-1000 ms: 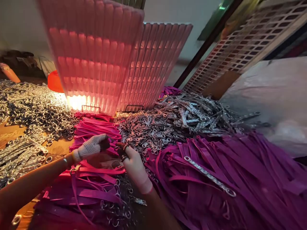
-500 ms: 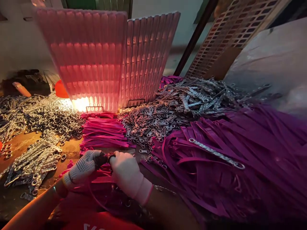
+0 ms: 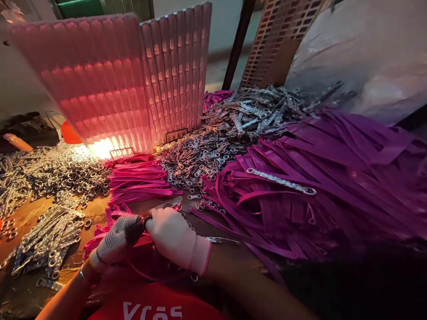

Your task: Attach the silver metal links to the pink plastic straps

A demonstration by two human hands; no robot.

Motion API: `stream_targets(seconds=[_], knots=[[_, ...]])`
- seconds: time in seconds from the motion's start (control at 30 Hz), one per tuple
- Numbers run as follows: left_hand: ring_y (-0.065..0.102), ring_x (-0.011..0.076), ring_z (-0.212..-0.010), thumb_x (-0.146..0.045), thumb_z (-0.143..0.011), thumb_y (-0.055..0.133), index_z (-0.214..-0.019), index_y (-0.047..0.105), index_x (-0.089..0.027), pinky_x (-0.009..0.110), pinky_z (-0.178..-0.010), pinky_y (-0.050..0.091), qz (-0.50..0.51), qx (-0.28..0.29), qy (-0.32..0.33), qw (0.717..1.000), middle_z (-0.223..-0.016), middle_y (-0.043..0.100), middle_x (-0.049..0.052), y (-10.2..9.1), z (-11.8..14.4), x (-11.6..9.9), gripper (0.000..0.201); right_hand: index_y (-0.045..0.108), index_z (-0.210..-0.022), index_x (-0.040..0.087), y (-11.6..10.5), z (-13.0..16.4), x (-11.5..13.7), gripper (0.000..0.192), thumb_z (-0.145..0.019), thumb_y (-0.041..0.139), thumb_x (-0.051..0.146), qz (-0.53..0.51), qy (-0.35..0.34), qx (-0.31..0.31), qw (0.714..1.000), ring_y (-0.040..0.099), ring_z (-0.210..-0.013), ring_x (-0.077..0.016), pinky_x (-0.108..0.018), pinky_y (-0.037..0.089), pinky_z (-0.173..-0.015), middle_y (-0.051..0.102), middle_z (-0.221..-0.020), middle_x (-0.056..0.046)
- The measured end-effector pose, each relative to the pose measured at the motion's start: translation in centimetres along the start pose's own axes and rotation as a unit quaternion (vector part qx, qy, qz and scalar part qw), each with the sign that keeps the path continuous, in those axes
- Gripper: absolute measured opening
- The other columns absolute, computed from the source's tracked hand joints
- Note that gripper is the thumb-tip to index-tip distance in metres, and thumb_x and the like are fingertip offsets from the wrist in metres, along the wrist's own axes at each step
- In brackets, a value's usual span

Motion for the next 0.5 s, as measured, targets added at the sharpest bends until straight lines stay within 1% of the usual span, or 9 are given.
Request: stream_targets(seconds=[0.07,0.1,0.2,0.27,0.33,0.4,0.43,0.5], knots=[[0.054,0.0147,-0.072,-0.038,-0.094,0.053,-0.091,0.072,-0.013,0.024,-0.064,0.043,-0.071,0.013,0.032,0.997,-0.083,0.069,0.005,0.0,0.0,-0.7,0.032,0.063,-0.090,0.014,-0.2,0.0,-0.5,0.019,-0.080,0.051,0.004,-0.061,0.035,0.040,0.997,0.056,-0.074,-0.0189,-0.032,0.030,-0.062,0.067,-0.091,-0.010],[0.056,0.0153,-0.074,-0.038,-0.094,0.052,-0.092,0.072,-0.014,0.024,-0.066,0.044,-0.096,0.024,0.040,0.994,-0.086,0.071,0.006,0.1,0.0,-1.0,0.032,0.064,-0.093,0.014,-0.1,-0.1,-0.8,0.022,-0.078,0.052,0.004,-0.090,0.055,0.047,0.993,0.057,-0.076,-0.0186,-0.031,0.031,-0.063,0.068,-0.094,-0.010],[0.056,0.0150,-0.072,-0.038,-0.095,0.050,-0.085,0.070,-0.013,0.024,-0.066,0.044,-0.142,0.053,0.045,0.987,-0.080,0.070,0.004,0.5,-0.3,-1.4,0.033,0.065,-0.095,0.014,0.4,-0.1,-1.2,0.026,-0.076,0.053,0.001,-0.134,0.094,0.041,0.986,0.059,-0.081,-0.0181,-0.029,0.034,-0.067,0.069,-0.097,-0.008],[0.057,0.0153,-0.071,-0.031,-0.092,0.051,-0.082,0.069,-0.014,0.025,-0.066,0.044,-0.156,0.066,0.040,0.985,-0.079,0.070,0.004,0.7,-0.6,-1.1,0.027,0.065,-0.093,0.014,0.9,-0.1,-1.0,0.024,-0.077,0.052,0.001,-0.109,0.099,0.025,0.989,0.059,-0.082,-0.0195,-0.030,0.035,-0.067,0.068,-0.096,-0.010],[0.060,0.0167,-0.077,-0.022,-0.088,0.051,-0.085,0.070,-0.015,0.027,-0.073,0.047,-0.137,0.075,0.034,0.987,-0.086,0.072,0.004,0.8,-0.9,-0.5,0.020,0.066,-0.093,0.014,1.0,-0.1,-0.5,0.023,-0.081,0.049,0.002,-0.066,0.090,0.013,0.994,0.059,-0.084,-0.0220,-0.032,0.037,-0.069,0.067,-0.097,-0.014],[0.062,0.0175,-0.081,-0.019,-0.085,0.052,-0.092,0.071,-0.016,0.028,-0.078,0.049,-0.091,0.071,0.028,0.993,-0.090,0.073,0.005,0.8,-1.0,0.0,0.020,0.067,-0.095,0.013,0.6,-0.1,-0.1,0.025,-0.083,0.046,0.003,-0.044,0.086,0.013,0.995,0.059,-0.087,-0.0236,-0.034,0.040,-0.073,0.066,-0.101,-0.015],[0.061,0.0166,-0.077,-0.021,-0.086,0.053,-0.093,0.070,-0.016,0.027,-0.074,0.049,-0.059,0.060,0.021,0.996,-0.087,0.072,0.006,0.8,-1.0,0.3,0.020,0.067,-0.097,0.014,0.3,-0.1,0.0,0.027,-0.083,0.046,0.003,-0.044,0.091,0.019,0.995,0.059,-0.089,-0.0241,-0.034,0.042,-0.075,0.066,-0.104,-0.016],[0.054,0.0126,-0.060,-0.031,-0.089,0.054,-0.092,0.069,-0.015,0.023,-0.057,0.044,0.000,0.006,-0.002,1.000,-0.073,0.067,0.004,0.7,-0.8,0.6,0.022,0.066,-0.102,0.014,-0.6,0.0,-0.2,0.032,-0.080,0.047,0.002,-0.054,0.104,0.039,0.992,0.060,-0.095,-0.0253,-0.036,0.044,-0.080,0.065,-0.112,-0.016]])
Point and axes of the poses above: each hand's wrist, its own z-axis away from the middle knuckle, its own y-axis out of the palm, x = y × z, the point moved 5 cm from there along -z, towards the middle knuckle
